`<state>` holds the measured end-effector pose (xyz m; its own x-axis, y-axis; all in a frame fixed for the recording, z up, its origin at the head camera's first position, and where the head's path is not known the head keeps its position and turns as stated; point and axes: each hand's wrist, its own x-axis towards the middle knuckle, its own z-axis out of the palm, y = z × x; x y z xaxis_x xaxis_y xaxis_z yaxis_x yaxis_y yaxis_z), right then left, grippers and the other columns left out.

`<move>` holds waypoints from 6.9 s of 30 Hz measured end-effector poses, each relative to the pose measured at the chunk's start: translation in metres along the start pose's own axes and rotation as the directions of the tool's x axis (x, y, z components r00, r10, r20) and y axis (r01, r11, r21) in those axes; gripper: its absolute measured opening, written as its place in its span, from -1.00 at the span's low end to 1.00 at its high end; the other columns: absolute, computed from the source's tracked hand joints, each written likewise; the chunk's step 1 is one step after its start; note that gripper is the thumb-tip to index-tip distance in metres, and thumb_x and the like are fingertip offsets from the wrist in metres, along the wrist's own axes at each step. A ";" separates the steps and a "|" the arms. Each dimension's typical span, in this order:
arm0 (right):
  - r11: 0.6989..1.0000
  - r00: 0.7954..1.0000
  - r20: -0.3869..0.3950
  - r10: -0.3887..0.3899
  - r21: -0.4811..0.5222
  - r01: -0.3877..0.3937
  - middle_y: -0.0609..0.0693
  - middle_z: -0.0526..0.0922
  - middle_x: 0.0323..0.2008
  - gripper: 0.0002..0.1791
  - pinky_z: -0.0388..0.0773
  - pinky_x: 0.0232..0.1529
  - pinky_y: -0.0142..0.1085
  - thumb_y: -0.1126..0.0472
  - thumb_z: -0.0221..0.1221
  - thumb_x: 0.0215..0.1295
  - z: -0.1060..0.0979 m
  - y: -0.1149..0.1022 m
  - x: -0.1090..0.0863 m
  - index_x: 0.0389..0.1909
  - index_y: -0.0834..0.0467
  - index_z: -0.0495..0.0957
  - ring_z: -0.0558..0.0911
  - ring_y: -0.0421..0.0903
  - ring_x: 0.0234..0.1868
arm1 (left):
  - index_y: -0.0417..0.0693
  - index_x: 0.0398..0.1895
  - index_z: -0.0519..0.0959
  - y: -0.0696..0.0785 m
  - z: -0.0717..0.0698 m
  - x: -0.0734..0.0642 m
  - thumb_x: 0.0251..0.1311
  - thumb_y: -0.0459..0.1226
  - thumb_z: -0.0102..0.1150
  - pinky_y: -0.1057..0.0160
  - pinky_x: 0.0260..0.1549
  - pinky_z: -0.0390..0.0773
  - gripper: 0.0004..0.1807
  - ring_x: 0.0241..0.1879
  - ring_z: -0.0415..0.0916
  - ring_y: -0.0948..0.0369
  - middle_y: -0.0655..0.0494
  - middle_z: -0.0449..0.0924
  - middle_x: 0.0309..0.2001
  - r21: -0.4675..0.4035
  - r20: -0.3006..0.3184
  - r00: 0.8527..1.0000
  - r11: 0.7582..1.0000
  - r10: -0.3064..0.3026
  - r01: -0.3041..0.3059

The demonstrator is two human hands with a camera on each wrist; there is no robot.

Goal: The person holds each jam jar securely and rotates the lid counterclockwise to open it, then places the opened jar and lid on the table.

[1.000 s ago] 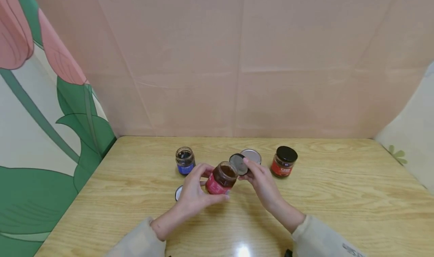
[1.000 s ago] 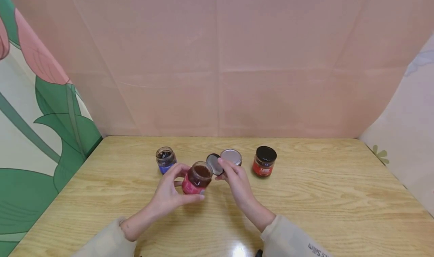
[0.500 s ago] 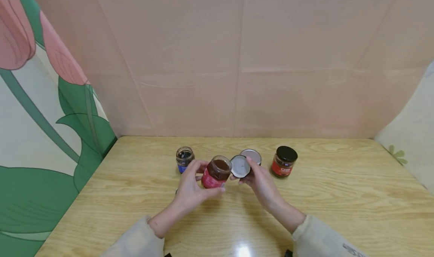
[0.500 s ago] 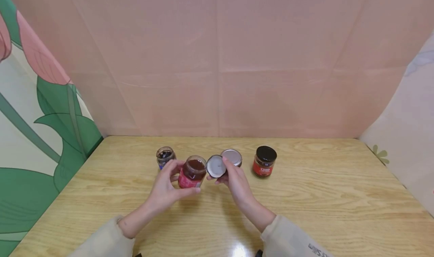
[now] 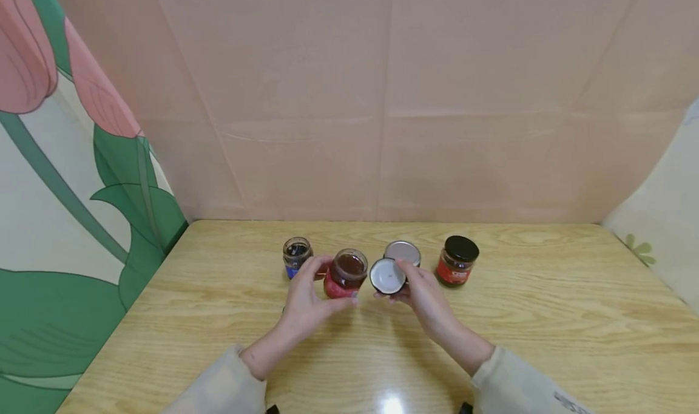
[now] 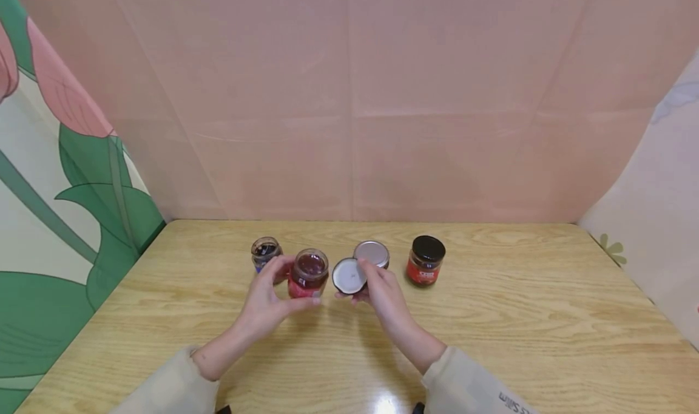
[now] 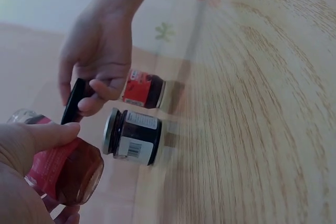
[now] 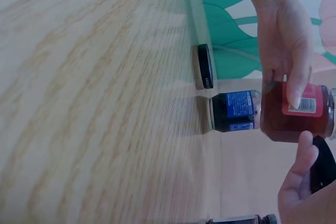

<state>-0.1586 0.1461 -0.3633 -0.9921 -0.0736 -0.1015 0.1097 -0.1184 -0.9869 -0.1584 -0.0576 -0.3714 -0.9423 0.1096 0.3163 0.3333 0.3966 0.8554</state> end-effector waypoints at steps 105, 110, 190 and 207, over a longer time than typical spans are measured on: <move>0.875 0.948 0.287 0.138 -0.484 0.019 0.35 0.58 0.03 -0.49 0.55 0.06 -0.06 0.11 0.06 0.36 0.009 0.008 -0.003 0.14 0.45 0.43 0.63 0.11 -0.04 | -0.37 0.39 0.07 -0.002 0.027 0.031 0.03 -0.33 0.31 -0.10 0.22 0.36 -0.12 0.21 0.35 -0.18 -0.35 0.28 0.27 0.224 -0.002 1.000 0.974 0.013 -0.012; 0.878 0.951 0.277 0.135 -0.479 0.015 0.32 0.59 0.03 -0.49 0.56 0.06 -0.07 0.10 0.09 0.34 0.000 0.001 -0.006 0.14 0.40 0.45 0.63 0.10 -0.02 | -0.35 0.38 0.10 0.002 0.028 0.032 0.04 -0.31 0.31 -0.12 0.21 0.36 -0.14 0.21 0.35 -0.19 -0.34 0.29 0.26 0.242 0.001 1.000 0.970 0.028 -0.028; 0.819 0.994 0.015 -0.109 -0.565 0.099 0.27 0.62 -0.03 -0.72 0.55 -0.17 -0.42 0.30 0.15 0.29 -0.070 -0.015 -0.017 -0.04 0.35 0.57 0.63 -0.10 -0.11 | -0.27 0.30 0.26 0.006 0.106 0.053 -0.16 -0.28 0.53 -0.04 0.23 0.34 -0.09 0.21 0.38 -0.07 -0.18 0.46 0.18 0.130 0.191 0.975 0.987 -0.115 0.091; 0.834 0.994 -0.010 -0.112 -0.545 0.088 0.29 0.64 -0.08 -0.74 0.57 -0.18 -0.41 0.37 0.11 0.28 -0.069 -0.015 -0.017 -0.06 0.39 0.57 0.64 -0.02 -0.12 | -0.32 0.24 0.28 -0.002 0.116 0.057 -0.27 -0.35 0.56 0.00 0.24 0.34 -0.08 0.19 0.40 -0.08 -0.23 0.48 0.13 0.138 0.153 0.978 0.983 -0.139 0.118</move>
<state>-0.1481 0.2174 -0.3552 -0.9987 -0.0501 0.0081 -0.0291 0.4345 -0.9002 -0.2168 0.0534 -0.4022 -0.9730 0.1919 0.1280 0.2123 0.5286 0.8219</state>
